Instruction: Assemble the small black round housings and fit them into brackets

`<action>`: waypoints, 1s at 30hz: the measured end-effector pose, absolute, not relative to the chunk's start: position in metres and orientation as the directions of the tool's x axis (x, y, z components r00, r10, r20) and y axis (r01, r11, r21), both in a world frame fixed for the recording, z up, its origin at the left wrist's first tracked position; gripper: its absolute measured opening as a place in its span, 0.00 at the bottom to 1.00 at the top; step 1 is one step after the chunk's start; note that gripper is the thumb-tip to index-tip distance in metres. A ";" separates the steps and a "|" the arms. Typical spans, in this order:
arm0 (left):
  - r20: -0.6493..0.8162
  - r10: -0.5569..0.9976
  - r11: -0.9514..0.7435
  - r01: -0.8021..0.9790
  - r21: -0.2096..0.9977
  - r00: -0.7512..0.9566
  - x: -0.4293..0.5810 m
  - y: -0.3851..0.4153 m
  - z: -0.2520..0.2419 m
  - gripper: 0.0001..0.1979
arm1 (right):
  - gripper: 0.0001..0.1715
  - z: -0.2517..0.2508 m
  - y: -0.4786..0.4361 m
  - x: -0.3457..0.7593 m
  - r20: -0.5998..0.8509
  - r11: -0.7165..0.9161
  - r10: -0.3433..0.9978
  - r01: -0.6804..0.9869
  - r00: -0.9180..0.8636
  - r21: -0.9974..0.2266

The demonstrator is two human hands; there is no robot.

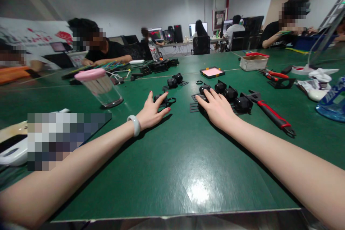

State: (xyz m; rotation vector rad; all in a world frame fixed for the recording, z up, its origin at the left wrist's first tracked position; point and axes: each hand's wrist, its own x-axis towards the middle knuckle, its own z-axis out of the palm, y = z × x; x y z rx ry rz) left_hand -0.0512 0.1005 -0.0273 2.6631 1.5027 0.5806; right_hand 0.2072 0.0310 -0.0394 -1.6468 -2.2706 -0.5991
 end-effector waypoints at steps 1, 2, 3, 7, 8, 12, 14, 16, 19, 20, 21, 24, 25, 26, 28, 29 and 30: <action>0.289 0.836 -0.531 0.819 0.216 0.466 -0.051 0.101 -0.027 0.31 | 0.30 -0.039 0.031 0.207 0.444 0.238 0.847 0.955 -0.293 0.176; 0.276 0.836 -0.535 0.816 0.221 0.474 -0.051 0.101 -0.026 0.31 | 0.30 -0.039 0.031 0.207 0.442 0.211 0.856 0.961 -0.270 0.179; 0.264 0.833 -0.542 0.811 0.219 0.486 -0.050 0.101 -0.026 0.30 | 0.30 -0.038 0.030 0.207 0.440 0.189 0.862 0.965 -0.251 0.181; 0.190 0.843 -0.533 0.829 0.169 0.503 -0.050 0.102 -0.026 0.28 | 0.31 -0.037 0.029 0.207 0.435 0.139 0.877 0.974 -0.205 0.179; 0.167 0.856 -0.513 0.844 0.155 0.489 -0.050 0.103 -0.026 0.27 | 0.31 -0.037 0.029 0.206 0.432 0.133 0.880 0.975 -0.198 0.178; 0.112 0.893 -0.447 0.890 0.092 0.436 -0.051 0.106 -0.028 0.25 | 0.33 -0.038 0.030 0.206 0.414 0.116 0.892 0.978 -0.180 0.173; 0.109 0.893 -0.446 0.893 0.064 0.438 -0.051 0.108 -0.028 0.24 | 0.33 -0.038 0.029 0.206 0.405 0.109 0.898 0.979 -0.171 0.170; 0.110 0.891 -0.447 0.893 0.046 0.441 -0.051 0.108 -0.028 0.24 | 0.33 -0.038 0.029 0.205 0.399 0.103 0.902 0.980 -0.163 0.169; 0.109 0.888 -0.452 0.891 0.033 0.447 -0.052 0.107 -0.026 0.24 | 0.33 -0.037 0.029 0.205 0.393 0.098 0.906 0.981 -0.159 0.169; 0.110 0.885 -0.457 0.889 0.031 0.452 -0.052 0.106 -0.026 0.24 | 0.34 -0.037 0.029 0.205 0.392 0.096 0.907 0.981 -0.156 0.169; 0.112 0.882 -0.464 0.885 0.029 0.458 -0.051 0.105 -0.025 0.24 | 0.34 -0.037 0.029 0.205 0.389 0.094 0.908 0.981 -0.154 0.169; 0.119 0.868 -0.487 0.873 0.017 0.482 -0.050 0.099 -0.023 0.24 | 0.35 -0.036 0.028 0.204 0.382 0.088 0.912 0.982 -0.147 0.167; 0.122 0.863 -0.495 0.869 0.011 0.490 -0.049 0.096 -0.023 0.24 | 0.35 -0.035 0.028 0.204 0.381 0.087 0.913 0.982 -0.145 0.166; 0.124 0.857 -0.505 0.863 0.004 0.500 -0.048 0.093 -0.022 0.25 | 0.35 -0.035 0.028 0.204 0.382 0.085 0.913 0.983 -0.143 0.165; 0.127 0.842 -0.528 0.849 -0.009 0.525 -0.046 0.086 -0.022 0.25 | 0.35 -0.035 0.028 0.204 0.384 0.082 0.913 0.983 -0.141 0.164; 0.122 0.831 -0.545 0.839 -0.014 0.542 -0.045 0.083 -0.021 0.25 | 0.36 -0.034 0.027 0.204 0.386 0.082 0.912 0.983 -0.140 0.163; 0.122 0.823 -0.557 0.831 -0.017 0.554 -0.044 0.080 -0.021 0.25 | 0.36 -0.034 0.027 0.204 0.387 0.081 0.911 0.984 -0.139 0.161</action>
